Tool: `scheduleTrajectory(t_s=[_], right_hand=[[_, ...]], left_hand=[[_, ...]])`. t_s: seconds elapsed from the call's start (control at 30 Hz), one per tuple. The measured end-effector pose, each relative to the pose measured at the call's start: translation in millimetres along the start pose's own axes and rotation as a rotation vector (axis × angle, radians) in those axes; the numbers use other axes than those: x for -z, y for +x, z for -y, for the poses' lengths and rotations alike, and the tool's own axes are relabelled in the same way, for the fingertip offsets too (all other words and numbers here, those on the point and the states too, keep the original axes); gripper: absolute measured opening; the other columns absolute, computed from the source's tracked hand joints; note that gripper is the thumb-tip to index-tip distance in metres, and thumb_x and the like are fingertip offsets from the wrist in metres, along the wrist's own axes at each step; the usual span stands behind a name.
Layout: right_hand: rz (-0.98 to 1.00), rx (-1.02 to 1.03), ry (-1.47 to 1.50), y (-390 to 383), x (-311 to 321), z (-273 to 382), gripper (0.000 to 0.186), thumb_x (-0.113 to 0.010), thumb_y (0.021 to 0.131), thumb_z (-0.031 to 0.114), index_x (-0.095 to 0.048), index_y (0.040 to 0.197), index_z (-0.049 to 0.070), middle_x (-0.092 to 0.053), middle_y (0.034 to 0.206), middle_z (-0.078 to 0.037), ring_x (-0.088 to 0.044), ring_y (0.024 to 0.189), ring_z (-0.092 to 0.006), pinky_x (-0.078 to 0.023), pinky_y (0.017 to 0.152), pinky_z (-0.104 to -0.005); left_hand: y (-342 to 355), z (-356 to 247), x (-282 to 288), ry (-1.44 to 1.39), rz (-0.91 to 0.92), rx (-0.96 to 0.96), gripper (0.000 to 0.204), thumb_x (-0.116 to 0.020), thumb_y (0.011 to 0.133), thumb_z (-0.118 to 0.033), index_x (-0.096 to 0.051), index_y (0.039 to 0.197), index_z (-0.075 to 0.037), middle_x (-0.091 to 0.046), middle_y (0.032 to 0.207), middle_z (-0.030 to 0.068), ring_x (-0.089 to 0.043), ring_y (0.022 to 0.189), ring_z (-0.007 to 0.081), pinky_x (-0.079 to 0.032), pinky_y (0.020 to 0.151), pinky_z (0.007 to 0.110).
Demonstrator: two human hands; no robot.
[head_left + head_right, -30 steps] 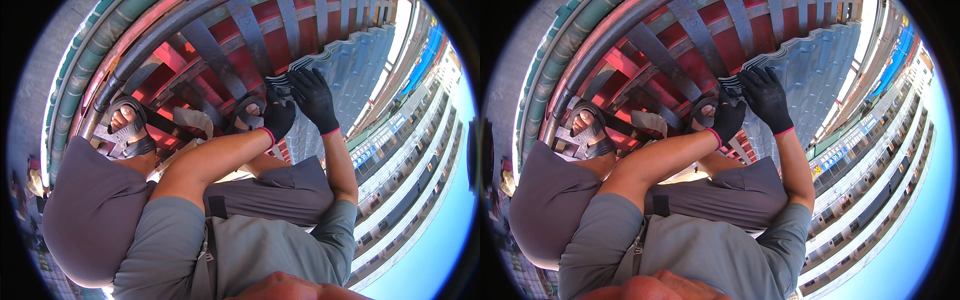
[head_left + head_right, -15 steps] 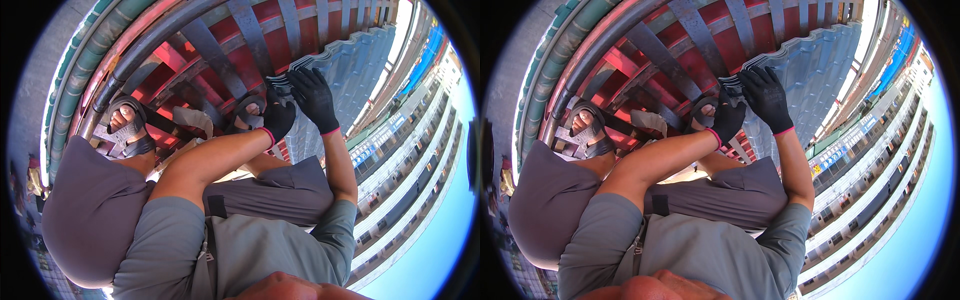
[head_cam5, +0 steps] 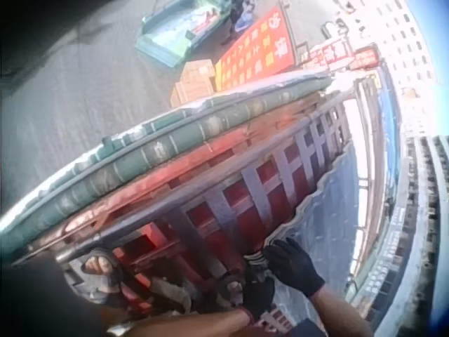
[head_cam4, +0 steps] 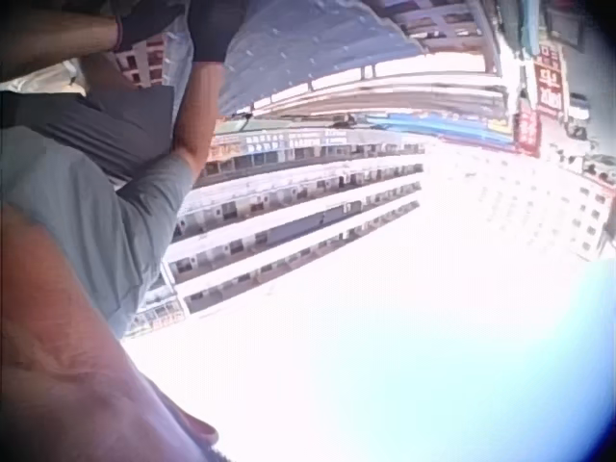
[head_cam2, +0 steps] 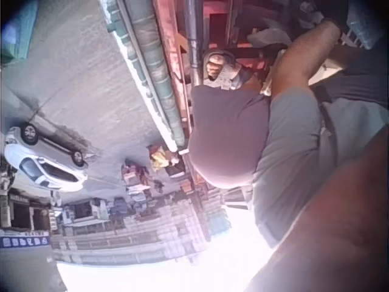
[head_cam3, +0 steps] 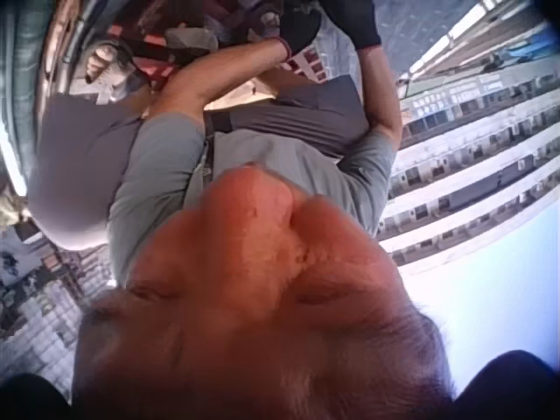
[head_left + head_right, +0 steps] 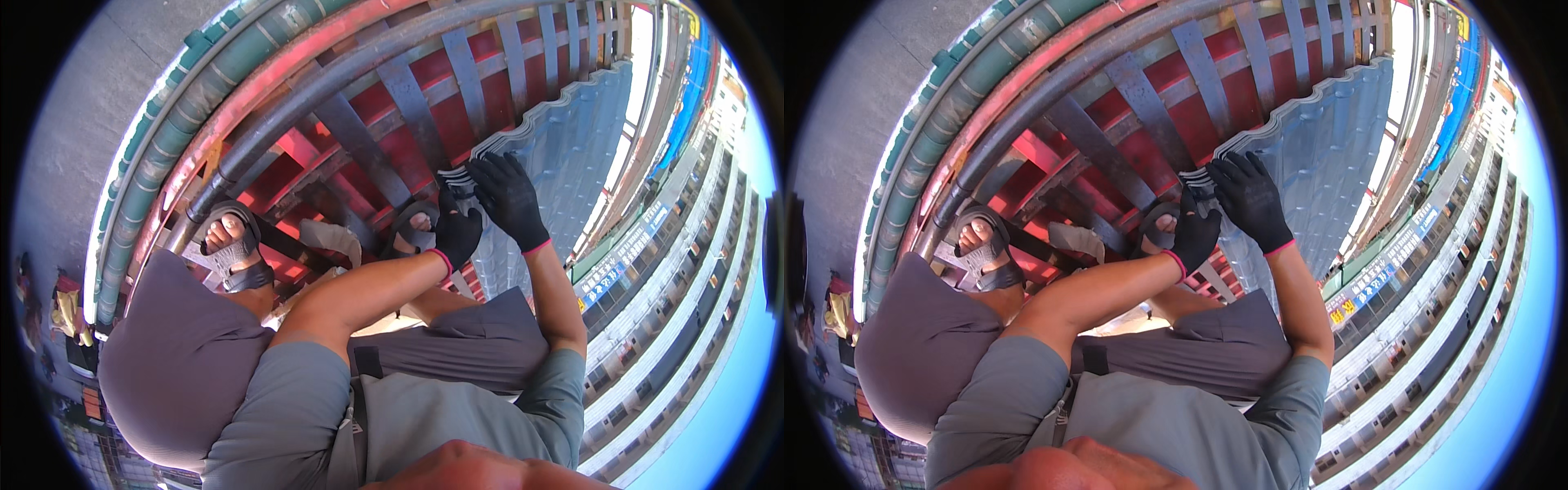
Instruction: The person lifts and places blue corrugated roof tiles onto the bed of a red truck. They handle the tiles one by one, positioning them carefully on the truck's metal frame.
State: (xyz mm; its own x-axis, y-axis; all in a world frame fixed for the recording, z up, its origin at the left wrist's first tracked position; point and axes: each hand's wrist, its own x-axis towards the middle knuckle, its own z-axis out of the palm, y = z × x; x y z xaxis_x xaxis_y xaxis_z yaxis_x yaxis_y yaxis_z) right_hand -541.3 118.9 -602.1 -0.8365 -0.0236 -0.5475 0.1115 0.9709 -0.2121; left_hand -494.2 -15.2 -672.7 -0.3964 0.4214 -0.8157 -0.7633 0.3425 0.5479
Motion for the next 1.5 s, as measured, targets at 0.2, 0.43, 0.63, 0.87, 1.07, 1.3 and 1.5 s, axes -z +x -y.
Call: scheduleTrajectory(t_s=[0.2, 0.43, 0.63, 0.87, 1.07, 1.3, 1.5], right_hand=[[-0.014, -0.019, 0.013, -4.3, 4.2, 0.2, 0.043, -0.067, 0.075, 0.016, -0.063, 0.117, 0.010, -0.060, 0.119, -0.010, -0.051, 0.121, -0.0321, -0.035, 0.105, -0.0517], [-0.088, 0.020, -0.008, -0.7, 10.6, 1.4, 0.044, -0.068, 0.074, 0.018, -0.062, 0.116, 0.008, -0.060, 0.116, -0.011, -0.051, 0.119, -0.0333, -0.036, 0.104, -0.0517], [-0.093, 0.057, 0.024, -4.3, 7.9, 7.3, 0.042, -0.071, 0.072, 0.023, -0.064, 0.110, 0.008, -0.061, 0.114, -0.011, -0.052, 0.117, -0.0331, -0.038, 0.102, -0.0496], [-0.091, 0.050, -0.026, -10.9, -0.4, 4.6, 0.038, -0.069, 0.074, 0.026, -0.064, 0.108, 0.009, -0.060, 0.119, -0.009, -0.051, 0.118, -0.0305, -0.038, 0.102, -0.0472], [-0.097, 0.030, 0.004, -14.6, -6.0, 1.0, 0.037, -0.069, 0.074, 0.027, -0.065, 0.108, 0.011, -0.060, 0.118, -0.007, -0.051, 0.117, -0.0288, -0.038, 0.103, -0.0466], [-0.088, 0.017, 0.025, -20.8, -11.1, -2.2, 0.038, -0.070, 0.074, 0.027, -0.065, 0.109, 0.012, -0.061, 0.117, -0.007, -0.052, 0.116, -0.0277, -0.039, 0.102, -0.0462], [-0.093, 0.052, 0.042, -8.9, -7.6, -2.5, 0.039, -0.070, 0.076, 0.025, -0.064, 0.112, 0.010, -0.061, 0.119, -0.010, -0.053, 0.117, -0.0298, -0.040, 0.101, -0.0472]], left_hand=[[2.0, 12.2, -2.5, -0.099, 0.079, -0.014, 0.070, -0.060, 0.083, -0.015, -0.025, 0.141, 0.002, -0.052, 0.125, 0.0272, -0.053, 0.117, 0.0397, -0.043, 0.095, 0.040], [6.6, 29.3, -1.1, 0.059, 0.103, -0.021, 0.070, -0.059, 0.082, -0.014, -0.025, 0.141, 0.001, -0.056, 0.114, 0.0294, -0.060, 0.102, 0.0406, -0.048, 0.086, 0.042], [25.5, 74.3, -8.4, 0.229, 0.140, -0.382, 0.051, -0.058, 0.080, -0.010, -0.041, 0.127, 0.000, -0.058, 0.111, 0.0241, -0.058, 0.104, 0.0389, -0.046, 0.089, 0.041], [34.9, 86.1, -2.5, 0.349, 0.294, -0.396, 0.042, -0.056, 0.081, -0.009, -0.045, 0.121, -0.001, -0.058, 0.113, 0.0193, -0.056, 0.107, 0.0360, -0.044, 0.091, 0.039], [24.0, 70.9, -3.9, 0.837, 0.044, -0.764, 0.017, -0.056, 0.081, -0.003, -0.062, 0.097, -0.004, -0.065, 0.090, 0.0161, -0.062, 0.093, 0.0340, -0.047, 0.082, 0.043], [5.6, 14.2, 8.9, 0.899, 0.428, -0.345, 0.029, -0.045, 0.089, -0.001, -0.045, 0.118, -0.006, -0.056, 0.105, 0.0135, -0.052, 0.107, 0.0280, -0.038, 0.095, 0.033], [29.9, 86.1, -14.0, 0.551, 0.088, -0.676, 0.030, -0.053, 0.085, 0.000, -0.051, 0.115, -0.002, -0.060, 0.102, 0.0183, -0.060, 0.096, 0.0305, -0.047, 0.083, 0.037]])
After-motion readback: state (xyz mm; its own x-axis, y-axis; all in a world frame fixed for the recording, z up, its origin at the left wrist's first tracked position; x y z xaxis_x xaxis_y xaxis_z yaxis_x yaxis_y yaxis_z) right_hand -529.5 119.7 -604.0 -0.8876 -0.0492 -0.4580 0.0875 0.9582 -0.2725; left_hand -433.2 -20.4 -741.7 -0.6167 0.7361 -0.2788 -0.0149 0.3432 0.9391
